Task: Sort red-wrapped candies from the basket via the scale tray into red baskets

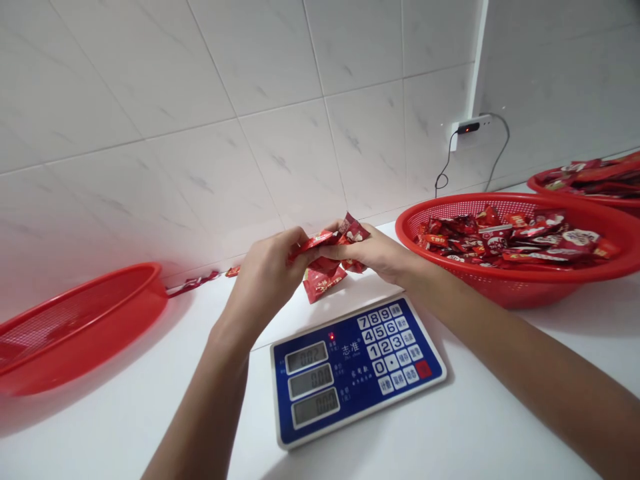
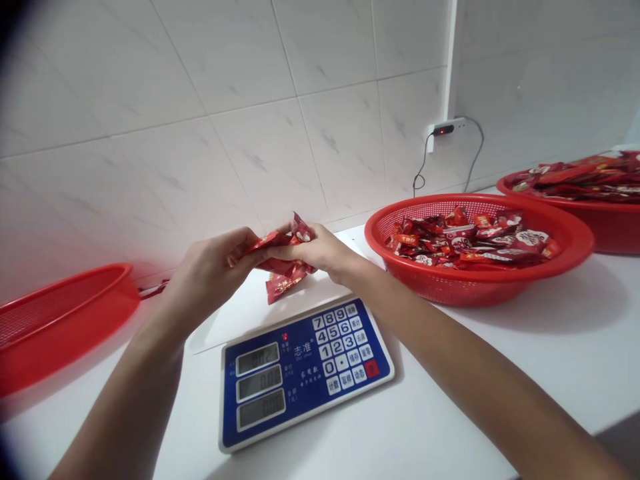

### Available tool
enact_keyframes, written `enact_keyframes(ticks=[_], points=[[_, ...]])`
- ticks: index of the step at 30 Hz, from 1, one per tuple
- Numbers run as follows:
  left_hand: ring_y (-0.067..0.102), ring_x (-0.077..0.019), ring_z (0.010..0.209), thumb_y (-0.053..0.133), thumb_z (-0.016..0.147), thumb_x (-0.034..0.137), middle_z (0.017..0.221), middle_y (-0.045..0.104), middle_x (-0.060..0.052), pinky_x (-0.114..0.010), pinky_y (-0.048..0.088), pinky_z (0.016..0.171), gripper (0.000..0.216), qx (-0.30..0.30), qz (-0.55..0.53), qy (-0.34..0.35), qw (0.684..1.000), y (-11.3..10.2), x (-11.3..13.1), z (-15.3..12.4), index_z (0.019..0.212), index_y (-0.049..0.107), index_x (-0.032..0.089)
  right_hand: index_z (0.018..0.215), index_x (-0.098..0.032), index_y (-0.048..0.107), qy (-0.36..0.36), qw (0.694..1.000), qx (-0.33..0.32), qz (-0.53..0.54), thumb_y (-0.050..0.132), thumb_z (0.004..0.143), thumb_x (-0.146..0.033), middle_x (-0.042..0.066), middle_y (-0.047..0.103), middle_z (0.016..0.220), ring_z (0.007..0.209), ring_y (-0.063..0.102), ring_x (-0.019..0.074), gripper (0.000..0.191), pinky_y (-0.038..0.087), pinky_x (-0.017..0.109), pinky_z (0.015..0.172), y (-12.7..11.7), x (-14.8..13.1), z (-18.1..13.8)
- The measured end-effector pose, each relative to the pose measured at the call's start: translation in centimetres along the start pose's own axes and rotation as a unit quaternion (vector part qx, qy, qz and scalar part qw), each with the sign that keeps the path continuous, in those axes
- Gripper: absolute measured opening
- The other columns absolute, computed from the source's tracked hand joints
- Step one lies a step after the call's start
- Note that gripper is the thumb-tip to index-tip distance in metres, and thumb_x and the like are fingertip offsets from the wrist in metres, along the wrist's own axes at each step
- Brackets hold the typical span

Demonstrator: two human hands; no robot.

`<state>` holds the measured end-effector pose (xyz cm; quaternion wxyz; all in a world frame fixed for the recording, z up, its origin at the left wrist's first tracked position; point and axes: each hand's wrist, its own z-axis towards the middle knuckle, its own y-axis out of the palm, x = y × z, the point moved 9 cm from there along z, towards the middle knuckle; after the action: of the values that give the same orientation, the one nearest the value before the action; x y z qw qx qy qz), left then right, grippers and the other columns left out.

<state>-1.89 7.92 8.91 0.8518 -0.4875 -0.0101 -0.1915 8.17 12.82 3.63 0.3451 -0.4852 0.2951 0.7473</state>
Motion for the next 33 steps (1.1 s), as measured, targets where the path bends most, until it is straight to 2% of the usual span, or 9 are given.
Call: enact_keyframes(ticks=[6,9,16,19,21,24,26,29,33], points=[[0.058,-0.0182,0.063,0.058,0.079,0.040,0.068,0.068,-0.002,-0.028,0.037,0.059,0.020,0.043,-0.020,-0.051,0.998,-0.3,-1.6,0.4,0.073,0.061,0.021,0.099,-0.018,0.069,0.020,0.996,0.072,-0.049,0.072,0.082,-0.021,-0.004,0.051,0.056,0.047,0.038,0.0073,0.018,0.024,0.023,0.043,-2.5,0.0,0.4],[0.060,-0.0190,0.064,0.060,0.077,0.042,0.067,0.067,-0.002,-0.028,0.038,0.060,0.023,0.066,-0.022,-0.067,0.995,-0.8,-2.1,0.4,0.069,0.057,0.021,0.100,-0.018,0.068,0.017,0.994,0.105,-0.037,0.073,0.083,-0.021,-0.002,0.056,0.059,0.046,0.036,0.0063,0.018,0.025,0.022,0.043,-3.9,-0.4,0.5],[0.058,-0.0246,0.066,0.057,0.079,0.047,0.070,0.065,-0.004,-0.031,0.033,0.056,0.025,0.113,0.084,-0.109,0.984,-3.2,-3.5,-0.1,0.068,0.054,0.025,0.098,-0.017,0.065,0.041,0.995,0.090,0.007,0.070,0.085,-0.017,0.006,0.068,0.070,0.064,0.058,0.0131,0.014,0.023,0.020,0.043,-3.9,-0.8,0.3],[0.057,-0.0259,0.064,0.054,0.081,0.048,0.068,0.065,-0.006,-0.032,0.031,0.054,0.027,0.058,0.160,-0.139,0.976,-2.5,-4.9,0.1,0.070,0.059,0.024,0.099,-0.018,0.066,0.048,0.996,0.072,-0.002,0.069,0.086,-0.018,0.006,0.068,0.074,0.053,0.049,0.0088,0.013,0.025,0.020,0.043,-3.4,-1.0,0.2],[0.057,-0.0256,0.062,0.053,0.082,0.044,0.065,0.063,-0.006,-0.032,0.031,0.056,0.026,-0.006,0.199,-0.133,0.971,-0.8,-5.6,0.3,0.070,0.062,0.023,0.096,-0.018,0.066,0.052,0.996,0.071,-0.008,0.068,0.087,-0.019,0.004,0.064,0.071,0.049,0.044,0.0073,0.009,0.027,0.021,0.043,-3.4,-0.9,0.2],[0.059,-0.0250,0.065,0.055,0.080,0.035,0.068,0.066,-0.006,-0.032,0.034,0.060,0.020,-0.125,0.158,-0.073,0.977,3.0,-5.6,0.3,0.069,0.066,0.023,0.095,-0.018,0.064,0.064,0.995,0.068,-0.026,0.065,0.089,-0.022,0.000,0.054,0.064,0.049,0.043,0.0075,0.007,0.029,0.021,0.044,-3.5,-0.3,0.2],[0.060,-0.0231,0.066,0.053,0.080,0.033,0.070,0.068,-0.005,-0.032,0.037,0.062,0.023,-0.170,0.113,-0.037,0.978,4.7,-5.3,0.1,0.064,0.066,0.023,0.098,-0.018,0.063,0.068,0.994,0.049,-0.069,0.065,0.089,-0.024,-0.001,0.050,0.062,0.050,0.042,0.0080,0.011,0.029,0.021,0.044,-3.4,0.0,0.2],[0.060,-0.0208,0.065,0.049,0.082,0.036,0.070,0.068,-0.005,-0.031,0.038,0.062,0.032,-0.180,0.084,-0.026,0.980,5.2,-5.2,0.2,0.058,0.064,0.022,0.102,-0.017,0.063,0.071,0.988,0.020,-0.137,0.065,0.088,-0.026,-0.002,0.046,0.060,0.052,0.042,0.0090,0.016,0.031,0.021,0.045,-3.2,0.4,0.2],[0.059,-0.0193,0.061,0.044,0.085,0.039,0.066,0.068,-0.003,-0.029,0.039,0.059,0.036,-0.152,0.058,-0.043,0.986,4.0,-5.2,0.4,0.058,0.060,0.022,0.103,-0.017,0.063,0.076,0.982,-0.008,-0.174,0.064,0.088,-0.031,-0.001,0.049,0.065,0.052,0.042,0.0082,0.020,0.031,0.021,0.046,-2.7,0.8,0.0]])
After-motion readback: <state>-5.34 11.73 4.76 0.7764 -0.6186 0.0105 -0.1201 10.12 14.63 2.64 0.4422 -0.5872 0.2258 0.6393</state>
